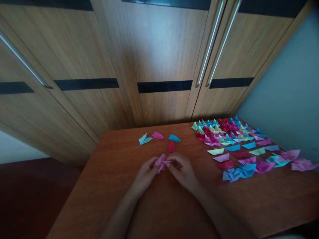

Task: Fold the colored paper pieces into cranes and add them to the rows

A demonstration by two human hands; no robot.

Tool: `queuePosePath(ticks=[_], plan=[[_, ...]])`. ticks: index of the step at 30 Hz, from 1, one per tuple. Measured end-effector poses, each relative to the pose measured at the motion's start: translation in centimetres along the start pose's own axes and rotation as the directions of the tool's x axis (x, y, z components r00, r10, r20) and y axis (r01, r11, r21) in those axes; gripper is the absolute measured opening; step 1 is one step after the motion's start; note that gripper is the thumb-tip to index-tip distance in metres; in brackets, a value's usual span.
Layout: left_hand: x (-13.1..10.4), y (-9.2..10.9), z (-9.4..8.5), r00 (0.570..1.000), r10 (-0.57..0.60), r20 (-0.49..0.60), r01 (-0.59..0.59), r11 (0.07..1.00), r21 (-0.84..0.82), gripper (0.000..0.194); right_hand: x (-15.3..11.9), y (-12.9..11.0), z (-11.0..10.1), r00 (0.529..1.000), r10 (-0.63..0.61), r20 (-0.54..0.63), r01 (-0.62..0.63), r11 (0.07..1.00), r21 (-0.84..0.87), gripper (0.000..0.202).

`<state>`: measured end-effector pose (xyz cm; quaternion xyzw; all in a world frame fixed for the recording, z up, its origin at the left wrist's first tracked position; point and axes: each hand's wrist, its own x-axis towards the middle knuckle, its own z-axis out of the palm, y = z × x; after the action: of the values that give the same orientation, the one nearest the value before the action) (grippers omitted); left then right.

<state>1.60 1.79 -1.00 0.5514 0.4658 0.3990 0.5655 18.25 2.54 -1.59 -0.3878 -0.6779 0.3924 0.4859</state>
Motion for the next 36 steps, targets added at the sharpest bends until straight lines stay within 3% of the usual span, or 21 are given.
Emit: queuePosePath(ticks=[5, 9, 11, 13, 16, 20, 23, 27, 30, 33, 36], plan=[[0.0, 0.1, -0.3, 0.999, 0.038, 0.007, -0.038, 0.997, 0.074, 0.022, 0.0, 0.5, 0.2, 0.978, 0.207, 0.015, -0.203, 0.94, 0.276, 0.014], [-0.1, 0.7, -0.3, 0.999, 0.046, 0.016, -0.048, 0.988, 0.148, 0.019, 0.2, 1.0, 0.0, 0.968, 0.253, -0.01, -0.233, 0.906, 0.353, 0.025], [-0.1, 0.9, -0.2, 0.998, 0.059, 0.007, -0.06, 0.979, 0.194, 0.018, 0.3, 1.1, -0.3, 0.976, 0.216, -0.04, -0.199, 0.947, 0.251, 0.032], [-0.2, 0.9, -0.2, 0.996, 0.093, -0.01, -0.087, 0.962, 0.259, 0.018, 0.3, 1.1, -0.6, 0.992, 0.108, -0.071, -0.106, 0.994, 0.037, 0.033], [-0.4, 0.7, -0.1, 0.988, 0.143, -0.049, -0.113, 0.912, 0.395, 0.019, 0.3, 1.0, -0.8, 0.998, -0.057, -0.011, 0.053, 0.966, -0.254, 0.023], [-0.7, 0.6, 0.1, 0.982, 0.182, -0.056, -0.127, 0.846, 0.518, 0.021, 0.0, 1.0, -0.6, 0.997, -0.044, 0.061, 0.065, 0.918, -0.392, 0.012], [-0.7, 0.6, 0.4, 0.981, 0.193, -0.036, -0.141, 0.823, 0.55, 0.02, -0.1, 1.2, -0.3, 0.994, -0.005, 0.111, 0.049, 0.917, -0.396, 0.013], [-0.7, 0.6, 0.3, 0.986, 0.164, 0.003, -0.144, 0.856, 0.497, 0.022, 0.1, 1.3, -0.6, 0.977, 0.09, 0.193, -0.037, 0.965, -0.26, 0.013], [-0.6, 1.0, -0.2, 0.994, 0.099, 0.042, -0.108, 0.944, 0.313, 0.026, 0.3, 1.0, -1.3, 0.955, 0.189, 0.228, -0.189, 0.982, -0.02, 0.018], [-0.8, 1.6, -0.6, 0.997, 0.033, 0.077, -0.042, 0.992, 0.118, 0.027, 0.3, 0.7, -1.9, 0.909, 0.275, 0.312, -0.361, 0.895, 0.263, 0.023], [-1.0, 2.0, -0.8, 0.995, 0.011, 0.104, -0.01, 1.0, -0.003, 0.024, 0.2, 0.5, -2.2, 0.883, 0.303, 0.358, -0.442, 0.794, 0.417, 0.024]])
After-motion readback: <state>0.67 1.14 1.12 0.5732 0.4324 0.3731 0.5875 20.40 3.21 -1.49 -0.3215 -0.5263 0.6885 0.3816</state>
